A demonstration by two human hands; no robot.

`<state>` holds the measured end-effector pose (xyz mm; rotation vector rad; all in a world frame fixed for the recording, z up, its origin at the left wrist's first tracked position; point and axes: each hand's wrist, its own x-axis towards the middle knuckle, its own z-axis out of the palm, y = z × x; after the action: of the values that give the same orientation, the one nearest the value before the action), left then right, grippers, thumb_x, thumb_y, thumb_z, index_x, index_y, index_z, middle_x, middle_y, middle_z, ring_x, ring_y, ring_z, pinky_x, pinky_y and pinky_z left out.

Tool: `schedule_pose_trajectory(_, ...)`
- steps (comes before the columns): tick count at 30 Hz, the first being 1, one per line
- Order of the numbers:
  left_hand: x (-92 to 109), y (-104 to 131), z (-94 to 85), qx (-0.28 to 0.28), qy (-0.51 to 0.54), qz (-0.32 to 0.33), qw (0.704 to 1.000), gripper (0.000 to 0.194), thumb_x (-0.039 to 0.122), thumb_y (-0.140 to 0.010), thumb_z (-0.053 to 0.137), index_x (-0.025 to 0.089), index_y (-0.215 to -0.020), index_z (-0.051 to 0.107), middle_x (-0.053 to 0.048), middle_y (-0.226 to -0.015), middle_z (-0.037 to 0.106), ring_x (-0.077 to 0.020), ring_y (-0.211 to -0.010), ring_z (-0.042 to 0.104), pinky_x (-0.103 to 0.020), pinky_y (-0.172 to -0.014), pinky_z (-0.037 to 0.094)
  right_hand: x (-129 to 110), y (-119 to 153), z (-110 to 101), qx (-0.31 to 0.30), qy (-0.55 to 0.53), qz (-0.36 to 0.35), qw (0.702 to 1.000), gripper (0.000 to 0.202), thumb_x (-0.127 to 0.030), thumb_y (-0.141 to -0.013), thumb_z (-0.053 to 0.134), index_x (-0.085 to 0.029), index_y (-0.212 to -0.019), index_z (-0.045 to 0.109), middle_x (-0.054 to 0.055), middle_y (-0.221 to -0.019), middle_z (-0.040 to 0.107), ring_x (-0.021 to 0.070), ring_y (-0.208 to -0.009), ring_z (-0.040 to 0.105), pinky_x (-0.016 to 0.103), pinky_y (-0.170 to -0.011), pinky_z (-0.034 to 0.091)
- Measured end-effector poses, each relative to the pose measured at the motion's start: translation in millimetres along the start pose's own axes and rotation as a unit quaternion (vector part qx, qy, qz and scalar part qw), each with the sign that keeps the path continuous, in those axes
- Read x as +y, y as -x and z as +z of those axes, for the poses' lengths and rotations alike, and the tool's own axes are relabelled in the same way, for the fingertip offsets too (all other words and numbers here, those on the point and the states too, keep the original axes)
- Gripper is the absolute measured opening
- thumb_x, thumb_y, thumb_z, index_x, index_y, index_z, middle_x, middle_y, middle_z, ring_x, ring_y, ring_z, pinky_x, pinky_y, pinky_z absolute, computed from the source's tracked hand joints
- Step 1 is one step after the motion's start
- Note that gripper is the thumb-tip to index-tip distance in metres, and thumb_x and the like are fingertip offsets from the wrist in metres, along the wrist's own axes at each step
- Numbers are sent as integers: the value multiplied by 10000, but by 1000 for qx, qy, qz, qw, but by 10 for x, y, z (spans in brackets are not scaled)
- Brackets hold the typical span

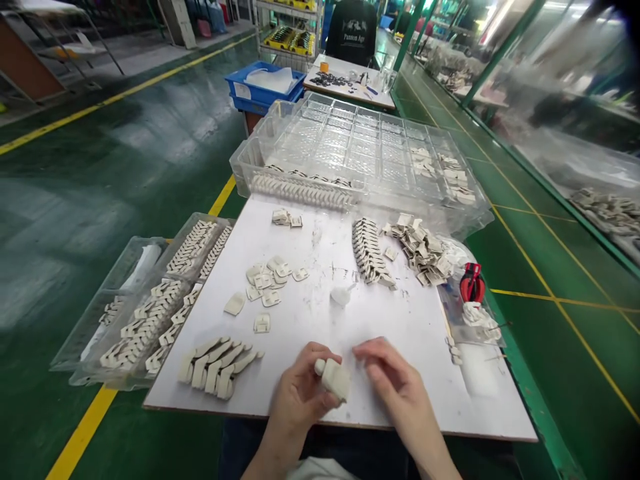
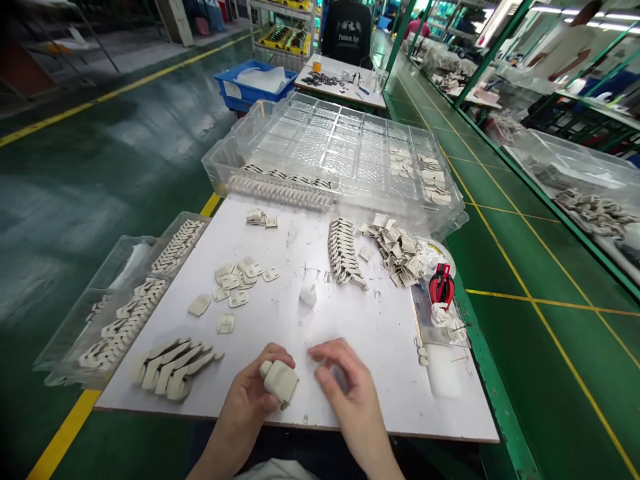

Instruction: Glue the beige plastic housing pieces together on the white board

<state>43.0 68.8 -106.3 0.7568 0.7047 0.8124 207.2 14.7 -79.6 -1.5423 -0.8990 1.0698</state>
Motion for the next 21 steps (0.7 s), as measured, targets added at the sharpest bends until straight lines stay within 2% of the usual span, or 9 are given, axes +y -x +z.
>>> schedule_pose_trajectory(4, -50, -28, -9, 59, 82, -52, 993, 529, 605, -659, 846, 202, -989, 751, -79, -952, 646, -188, -844, 579, -270, -692, 429, -35, -157, -275, 149, 86, -79, 982, 207, -461, -888, 680, -267, -872, 749, 31, -876, 656, 178, -856, 607, 277, -772, 483)
schedule_pose_trajectory(8, -169, -88, -52, 90, 121, -73, 986, 570, 593, -672, 846, 174, -1050, 764, -106, -971, 700, -233, -914, 645, -355, -871, 471, -179, -367, -537, 226, 137, -154, 952, 188, -440, -869, 701, -257, -859, 741, 26, -846, 675, 181, -826, 621, 288, -740, 486)
schedule_pose_trajectory(11, -181, -110, -50, 101, 142, -75, 982, 568, 584, -660, 857, 168, -1037, 775, -96, -941, 708, -230, -873, 658, -388, -898, 472, -387, -597, -667, 263, 245, -179, 916, 210, -448, -876, 673, -250, -885, 740, 34, -887, 704, 188, -805, 617, 312, -736, 471)
schedule_pose_trajectory(14, -131, -113, -41, 105, 155, -79, 979, 527, 561, -683, 853, 165, -1022, 778, -80, -903, 702, -214, -853, 650, -377, -890, 469, -581, -926, -796, 252, 376, -183, 873, 237, -429, -886, 612, -232, -917, 740, 50, -917, 718, 197, -764, 613, 335, -734, 470)
schedule_pose_trajectory(16, -95, -117, -44, 100, 163, -92, 977, 503, 534, -701, 853, 165, -1034, 773, -82, -911, 702, -212, -864, 647, -365, -873, 467, -640, -1174, -877, 236, 457, -179, 839, 228, -369, -882, 572, -208, -912, 731, 75, -943, 725, 223, -808, 634, 355, -762, 479)
schedule_pose_trajectory(18, -69, -124, -46, 93, 176, -105, 974, 498, 513, -701, 862, 164, -1042, 766, -85, -913, 704, -214, -858, 646, -358, -846, 466, -621, -1406, -922, 208, 519, -168, 812, 211, -299, -867, 551, -191, -907, 728, 94, -927, 720, 250, -855, 646, 374, -797, 480)
schedule_pose_trajectory(21, -38, -127, -26, 97, 186, -101, 972, 485, 520, -740, 830, 154, -1048, 753, -91, -898, 713, -220, -849, 649, -362, -843, 458, -484, -1670, -890, 158, 554, -159, 802, 185, -203, -827, 554, -192, -878, 732, 90, -890, 721, 248, -834, 646, 369, -799, 480)
